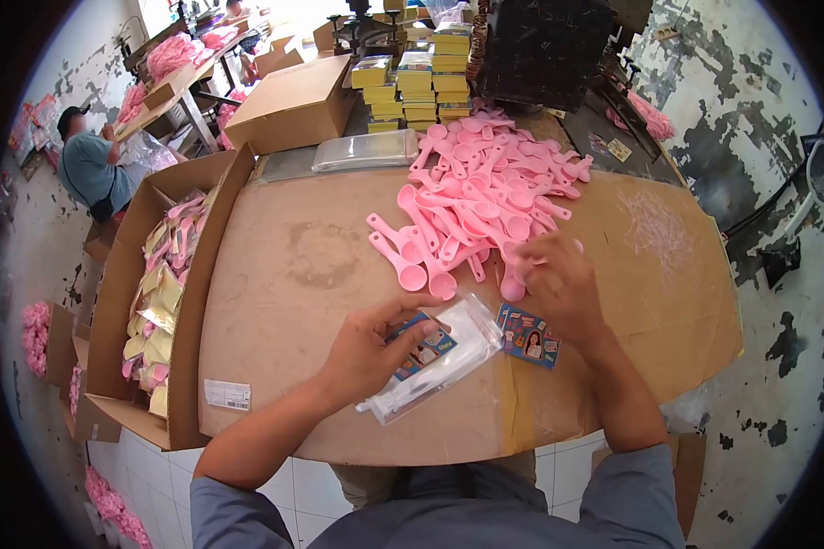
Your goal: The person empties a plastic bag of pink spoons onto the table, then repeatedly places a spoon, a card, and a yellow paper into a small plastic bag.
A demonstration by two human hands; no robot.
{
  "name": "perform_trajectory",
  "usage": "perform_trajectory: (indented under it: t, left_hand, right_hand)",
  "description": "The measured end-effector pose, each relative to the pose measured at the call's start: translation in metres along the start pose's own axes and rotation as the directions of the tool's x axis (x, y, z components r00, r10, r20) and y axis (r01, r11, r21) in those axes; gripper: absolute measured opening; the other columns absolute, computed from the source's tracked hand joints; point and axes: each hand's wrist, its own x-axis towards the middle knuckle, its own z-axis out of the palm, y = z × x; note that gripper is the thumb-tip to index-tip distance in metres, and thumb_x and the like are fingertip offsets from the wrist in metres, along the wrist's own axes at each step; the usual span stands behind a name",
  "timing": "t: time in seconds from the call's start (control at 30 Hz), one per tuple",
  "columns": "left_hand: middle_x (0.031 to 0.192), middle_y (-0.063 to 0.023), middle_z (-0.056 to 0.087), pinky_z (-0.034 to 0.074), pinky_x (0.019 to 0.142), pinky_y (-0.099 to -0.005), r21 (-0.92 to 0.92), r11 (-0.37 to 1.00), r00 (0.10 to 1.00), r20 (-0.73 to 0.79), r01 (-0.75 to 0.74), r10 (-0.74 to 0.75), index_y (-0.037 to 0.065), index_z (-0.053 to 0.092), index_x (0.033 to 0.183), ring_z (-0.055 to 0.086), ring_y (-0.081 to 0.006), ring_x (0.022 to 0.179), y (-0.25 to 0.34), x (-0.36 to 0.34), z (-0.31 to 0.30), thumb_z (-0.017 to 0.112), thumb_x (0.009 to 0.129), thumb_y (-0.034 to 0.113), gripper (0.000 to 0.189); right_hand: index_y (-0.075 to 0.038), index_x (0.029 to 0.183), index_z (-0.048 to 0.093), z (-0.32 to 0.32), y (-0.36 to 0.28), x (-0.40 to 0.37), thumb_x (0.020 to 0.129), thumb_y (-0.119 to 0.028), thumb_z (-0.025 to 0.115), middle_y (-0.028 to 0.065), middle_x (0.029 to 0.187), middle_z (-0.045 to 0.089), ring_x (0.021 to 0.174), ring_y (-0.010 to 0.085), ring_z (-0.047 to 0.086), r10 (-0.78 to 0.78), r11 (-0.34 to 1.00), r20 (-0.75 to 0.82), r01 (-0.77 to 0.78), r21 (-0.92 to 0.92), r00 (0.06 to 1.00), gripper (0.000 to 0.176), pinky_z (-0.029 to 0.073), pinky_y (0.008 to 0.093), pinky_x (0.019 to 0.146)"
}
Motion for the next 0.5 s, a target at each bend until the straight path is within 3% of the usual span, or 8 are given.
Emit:
perform_trajectory:
  t: [0.07, 0.17, 0.27, 0.37, 0.47, 0.5]
  left_hand:
    - [0.110, -0.0101, 0.075, 0.057, 0.078, -0.0231, -0.081, 0.997, 1.000, -0.020, 0.017, -0.018, -0.001, 0.060, 0.132, 0.068, -0.0079, 0.094, 0.000, 0.001, 0.000, 0.062, 0.104, 0.009, 0.030]
    - [0.106, -0.0078, 0.074, 0.056, 0.077, -0.0228, -0.078, 0.997, 1.000, -0.022, 0.016, -0.017, 0.000, 0.061, 0.129, 0.068, -0.0067, 0.093, -0.003, 0.004, -0.001, 0.062, 0.104, 0.010, 0.027]
    - [0.102, -0.0056, 0.073, 0.056, 0.076, -0.0226, -0.096, 0.995, 0.999, -0.028, 0.021, -0.024, 0.000, 0.062, 0.125, 0.068, -0.0059, 0.091, -0.001, 0.004, -0.001, 0.063, 0.104, 0.011, 0.023]
    - [0.100, -0.0042, 0.072, 0.056, 0.076, -0.0219, -0.130, 0.991, 0.998, -0.065, -0.025, 0.017, -0.001, 0.062, 0.123, 0.067, -0.0051, 0.089, 0.002, 0.005, -0.002, 0.063, 0.104, 0.011, 0.022]
    - [0.102, -0.0042, 0.072, 0.056, 0.077, -0.0215, -0.165, 0.984, 0.995, -0.085, -0.064, 0.050, -0.002, 0.061, 0.123, 0.067, -0.0050, 0.091, 0.000, 0.006, -0.006, 0.064, 0.104, 0.010, 0.023]
    - [0.103, -0.0043, 0.072, 0.056, 0.077, -0.0217, -0.167, 0.984, 0.996, -0.080, -0.059, 0.046, -0.003, 0.061, 0.123, 0.067, -0.0052, 0.091, 0.000, 0.007, -0.007, 0.064, 0.103, 0.010, 0.024]
  right_hand:
    - [-0.003, 0.107, 0.072, -0.005, 0.006, 0.010, 0.092, -0.016, 0.070, 0.0120, 0.108, 0.069, 0.102, 0.0294, 0.066, -0.025, 0.977, -0.085, 0.007, -0.212, 0.996, 0.019, 0.052, 0.0405, 0.091]
    - [-0.004, 0.109, 0.070, 0.002, 0.016, 0.019, 0.089, -0.018, 0.072, 0.0130, 0.107, 0.069, 0.102, 0.0314, 0.065, -0.129, 0.937, -0.027, 0.113, -0.331, 0.991, 0.025, 0.052, 0.0426, 0.090]
    - [-0.003, 0.112, 0.068, 0.000, 0.013, 0.037, 0.088, -0.014, 0.072, 0.0132, 0.107, 0.069, 0.096, 0.0310, 0.066, -0.023, 0.953, 0.101, 0.053, -0.300, 0.995, 0.027, 0.053, 0.0436, 0.086]
    - [-0.002, 0.121, 0.065, 0.004, 0.013, 0.049, 0.085, -0.008, 0.072, 0.0132, 0.104, 0.068, 0.089, 0.0290, 0.067, 0.068, 0.975, 0.094, -0.046, -0.219, 0.993, 0.037, 0.054, 0.0412, 0.083]
    - [-0.001, 0.131, 0.058, -0.005, -0.024, 0.053, 0.084, -0.001, 0.073, 0.0100, 0.099, 0.067, 0.082, 0.0204, 0.067, 0.109, 0.988, 0.063, -0.102, -0.113, 0.992, 0.050, 0.055, 0.0348, 0.077]
    - [-0.002, 0.134, 0.055, -0.003, -0.032, 0.051, 0.084, -0.001, 0.074, 0.0083, 0.098, 0.066, 0.083, 0.0175, 0.066, 0.147, 0.985, 0.115, -0.156, 0.077, 0.982, 0.054, 0.054, 0.0326, 0.076]
